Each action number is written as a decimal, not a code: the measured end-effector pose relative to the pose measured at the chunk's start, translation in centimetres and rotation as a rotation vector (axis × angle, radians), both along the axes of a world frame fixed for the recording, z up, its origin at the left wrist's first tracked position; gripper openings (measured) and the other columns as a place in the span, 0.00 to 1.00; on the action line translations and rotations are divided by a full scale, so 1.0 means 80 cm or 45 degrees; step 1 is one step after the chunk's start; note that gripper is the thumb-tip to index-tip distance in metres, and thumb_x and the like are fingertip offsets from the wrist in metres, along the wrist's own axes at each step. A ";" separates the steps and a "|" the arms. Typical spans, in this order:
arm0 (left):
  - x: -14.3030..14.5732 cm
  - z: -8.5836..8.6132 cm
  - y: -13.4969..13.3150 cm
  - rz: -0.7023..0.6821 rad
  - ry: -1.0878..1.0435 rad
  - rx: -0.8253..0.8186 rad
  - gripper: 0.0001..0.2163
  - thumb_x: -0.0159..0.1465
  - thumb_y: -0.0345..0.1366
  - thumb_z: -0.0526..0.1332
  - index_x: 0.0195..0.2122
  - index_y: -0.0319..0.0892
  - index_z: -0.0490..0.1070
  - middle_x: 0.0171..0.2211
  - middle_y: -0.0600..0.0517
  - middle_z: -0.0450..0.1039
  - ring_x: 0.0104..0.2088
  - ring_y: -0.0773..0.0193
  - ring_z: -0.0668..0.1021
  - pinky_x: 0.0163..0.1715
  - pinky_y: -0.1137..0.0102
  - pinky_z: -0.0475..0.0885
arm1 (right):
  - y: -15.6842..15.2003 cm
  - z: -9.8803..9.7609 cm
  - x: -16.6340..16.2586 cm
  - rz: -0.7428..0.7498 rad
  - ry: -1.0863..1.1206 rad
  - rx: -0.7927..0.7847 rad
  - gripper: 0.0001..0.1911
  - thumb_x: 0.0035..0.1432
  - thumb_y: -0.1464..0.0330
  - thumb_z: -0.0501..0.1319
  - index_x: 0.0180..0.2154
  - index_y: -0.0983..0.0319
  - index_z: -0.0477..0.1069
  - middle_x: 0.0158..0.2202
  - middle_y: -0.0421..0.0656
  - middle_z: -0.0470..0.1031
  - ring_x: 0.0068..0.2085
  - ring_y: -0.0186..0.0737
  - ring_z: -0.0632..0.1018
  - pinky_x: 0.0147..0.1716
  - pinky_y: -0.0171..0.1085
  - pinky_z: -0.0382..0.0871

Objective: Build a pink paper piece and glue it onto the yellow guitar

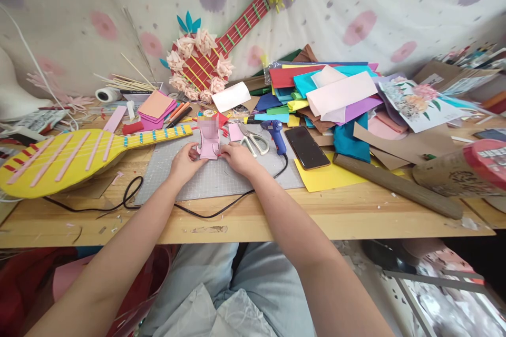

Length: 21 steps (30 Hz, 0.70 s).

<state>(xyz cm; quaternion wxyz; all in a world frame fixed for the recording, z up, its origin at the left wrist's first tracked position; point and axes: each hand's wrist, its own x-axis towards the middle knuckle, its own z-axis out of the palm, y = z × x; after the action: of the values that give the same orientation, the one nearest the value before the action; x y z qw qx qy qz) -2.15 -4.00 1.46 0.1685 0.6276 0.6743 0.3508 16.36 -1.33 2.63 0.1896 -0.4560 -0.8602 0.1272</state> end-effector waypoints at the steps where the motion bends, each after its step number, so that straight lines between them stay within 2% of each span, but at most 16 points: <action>1: 0.000 0.000 0.000 0.001 -0.016 0.006 0.24 0.47 0.38 0.64 0.47 0.40 0.65 0.33 0.51 0.72 0.32 0.64 0.72 0.34 0.69 0.68 | -0.001 0.001 0.000 0.000 0.011 -0.002 0.09 0.59 0.69 0.54 0.38 0.63 0.71 0.37 0.45 0.71 0.39 0.37 0.72 0.38 0.33 0.61; 8: 0.000 -0.002 0.003 0.112 -0.048 0.050 0.16 0.54 0.40 0.58 0.43 0.41 0.67 0.33 0.50 0.73 0.31 0.65 0.73 0.35 0.69 0.67 | -0.006 -0.002 0.000 -0.023 0.079 0.011 0.09 0.56 0.69 0.57 0.39 0.63 0.70 0.36 0.45 0.71 0.37 0.37 0.71 0.37 0.34 0.61; 12: 0.003 -0.002 0.004 0.120 0.017 0.048 0.15 0.54 0.38 0.57 0.43 0.41 0.67 0.33 0.50 0.73 0.33 0.63 0.74 0.37 0.68 0.67 | -0.004 -0.005 -0.003 -0.015 0.133 0.012 0.09 0.56 0.70 0.56 0.39 0.63 0.70 0.35 0.44 0.71 0.36 0.36 0.71 0.37 0.34 0.61; 15: 0.004 -0.001 0.004 0.106 0.062 0.025 0.16 0.53 0.37 0.58 0.44 0.41 0.67 0.33 0.50 0.73 0.35 0.62 0.74 0.38 0.67 0.66 | 0.000 0.004 0.008 -0.004 0.204 0.024 0.10 0.53 0.67 0.58 0.39 0.62 0.69 0.36 0.44 0.71 0.34 0.35 0.70 0.36 0.33 0.62; 18: 0.003 0.000 0.003 0.089 0.079 -0.010 0.17 0.53 0.38 0.59 0.45 0.41 0.66 0.30 0.51 0.73 0.35 0.61 0.74 0.37 0.67 0.66 | 0.002 0.027 0.047 -0.179 0.285 0.010 0.09 0.51 0.64 0.59 0.35 0.62 0.70 0.34 0.43 0.71 0.32 0.34 0.70 0.33 0.34 0.61; 21: 0.002 0.001 0.002 0.035 0.082 -0.036 0.19 0.53 0.39 0.59 0.47 0.43 0.65 0.27 0.53 0.71 0.32 0.61 0.74 0.33 0.68 0.66 | 0.001 0.048 0.104 -0.488 0.234 -0.177 0.16 0.49 0.55 0.59 0.24 0.62 0.67 0.23 0.40 0.68 0.25 0.34 0.67 0.27 0.35 0.59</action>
<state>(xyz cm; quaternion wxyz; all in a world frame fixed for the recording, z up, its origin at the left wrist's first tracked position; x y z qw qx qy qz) -1.96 -3.83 1.58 0.1506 0.6267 0.6929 0.3231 24.71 -1.23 6.46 0.2562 -0.6095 -0.7261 0.1888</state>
